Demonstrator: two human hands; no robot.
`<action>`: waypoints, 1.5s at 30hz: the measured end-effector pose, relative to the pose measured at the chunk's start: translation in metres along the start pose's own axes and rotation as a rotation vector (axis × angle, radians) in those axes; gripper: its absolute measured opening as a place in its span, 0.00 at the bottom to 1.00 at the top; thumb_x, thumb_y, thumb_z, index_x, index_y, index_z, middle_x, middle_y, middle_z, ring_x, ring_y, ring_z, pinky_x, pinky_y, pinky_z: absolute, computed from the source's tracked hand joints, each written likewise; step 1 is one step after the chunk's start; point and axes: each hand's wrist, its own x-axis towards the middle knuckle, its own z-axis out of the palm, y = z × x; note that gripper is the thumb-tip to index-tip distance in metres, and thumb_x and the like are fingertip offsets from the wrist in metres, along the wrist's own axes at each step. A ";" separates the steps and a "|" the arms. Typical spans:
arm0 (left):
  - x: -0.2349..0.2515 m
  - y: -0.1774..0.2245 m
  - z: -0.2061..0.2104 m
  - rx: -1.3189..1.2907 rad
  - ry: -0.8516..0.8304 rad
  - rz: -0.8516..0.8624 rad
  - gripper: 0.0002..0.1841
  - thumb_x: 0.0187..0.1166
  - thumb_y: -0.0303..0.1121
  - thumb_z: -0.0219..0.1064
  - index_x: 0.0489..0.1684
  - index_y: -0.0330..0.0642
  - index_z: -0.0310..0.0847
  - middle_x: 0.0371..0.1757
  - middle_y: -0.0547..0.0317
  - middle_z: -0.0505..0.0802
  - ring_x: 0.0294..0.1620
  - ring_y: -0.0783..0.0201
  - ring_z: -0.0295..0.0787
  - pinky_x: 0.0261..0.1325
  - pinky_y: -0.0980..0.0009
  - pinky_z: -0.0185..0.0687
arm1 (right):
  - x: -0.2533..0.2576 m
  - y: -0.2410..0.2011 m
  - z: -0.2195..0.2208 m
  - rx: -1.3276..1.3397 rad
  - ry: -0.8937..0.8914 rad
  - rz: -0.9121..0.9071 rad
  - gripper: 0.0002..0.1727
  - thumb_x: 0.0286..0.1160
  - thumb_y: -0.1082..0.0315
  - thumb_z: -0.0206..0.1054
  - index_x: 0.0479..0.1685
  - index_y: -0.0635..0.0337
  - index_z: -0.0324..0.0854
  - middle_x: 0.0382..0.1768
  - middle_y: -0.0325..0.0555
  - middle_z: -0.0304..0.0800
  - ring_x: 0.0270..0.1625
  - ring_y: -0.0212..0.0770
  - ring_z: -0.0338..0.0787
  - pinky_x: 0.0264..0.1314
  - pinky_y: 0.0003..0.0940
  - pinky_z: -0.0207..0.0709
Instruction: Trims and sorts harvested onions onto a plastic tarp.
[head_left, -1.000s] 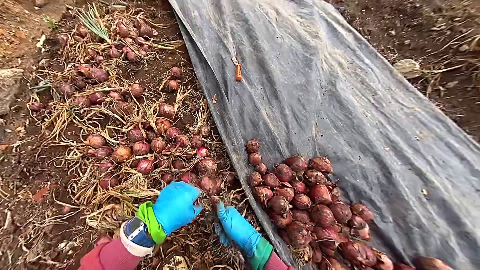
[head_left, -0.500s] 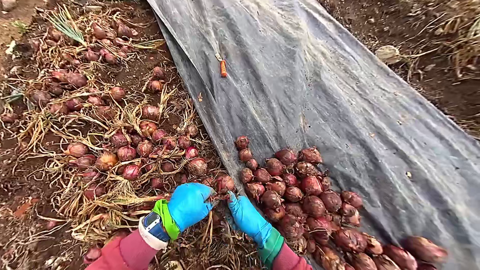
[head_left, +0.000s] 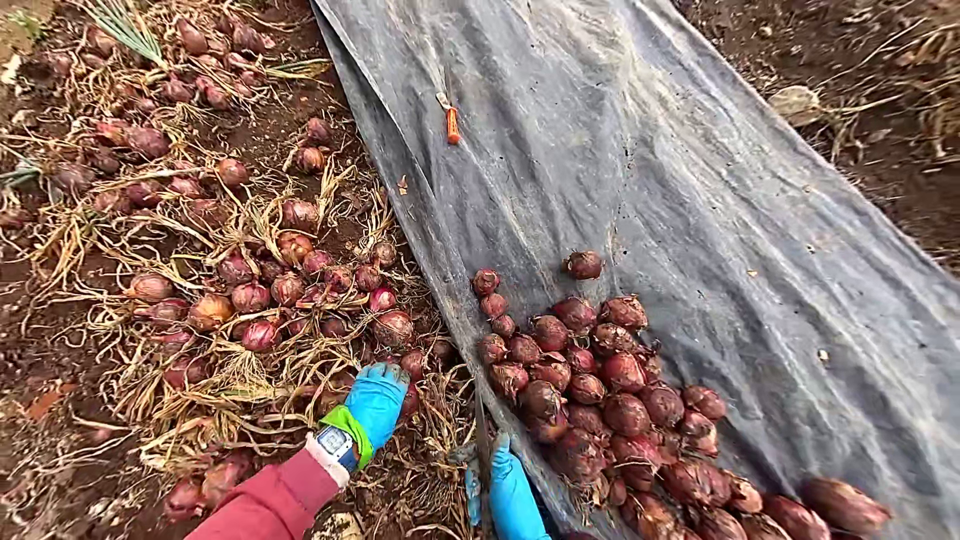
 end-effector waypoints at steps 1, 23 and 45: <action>0.002 0.004 0.015 -0.006 -0.012 -0.034 0.34 0.70 0.22 0.71 0.83 0.42 0.73 0.79 0.39 0.80 0.81 0.34 0.72 0.74 0.37 0.76 | -0.008 0.005 0.002 0.010 0.002 0.017 0.52 0.86 0.32 0.18 0.43 0.65 0.83 0.14 0.48 0.82 0.12 0.43 0.82 0.14 0.39 0.81; -0.086 -0.063 -0.094 -0.529 0.143 0.072 0.14 0.82 0.53 0.68 0.37 0.58 0.93 0.35 0.70 0.93 0.38 0.69 0.90 0.47 0.57 0.87 | 0.031 -0.048 0.050 -0.240 -0.350 -0.014 0.48 0.79 0.22 0.35 0.41 0.58 0.85 0.16 0.43 0.80 0.13 0.39 0.79 0.16 0.37 0.79; -0.071 -0.119 0.021 -0.502 0.052 -0.538 0.53 0.43 0.44 0.93 0.81 0.46 0.73 0.68 0.46 0.89 0.68 0.47 0.88 0.70 0.42 0.84 | -0.017 0.031 0.040 0.041 -0.121 0.186 0.54 0.85 0.32 0.13 0.50 0.66 0.81 0.15 0.50 0.81 0.13 0.44 0.82 0.16 0.41 0.82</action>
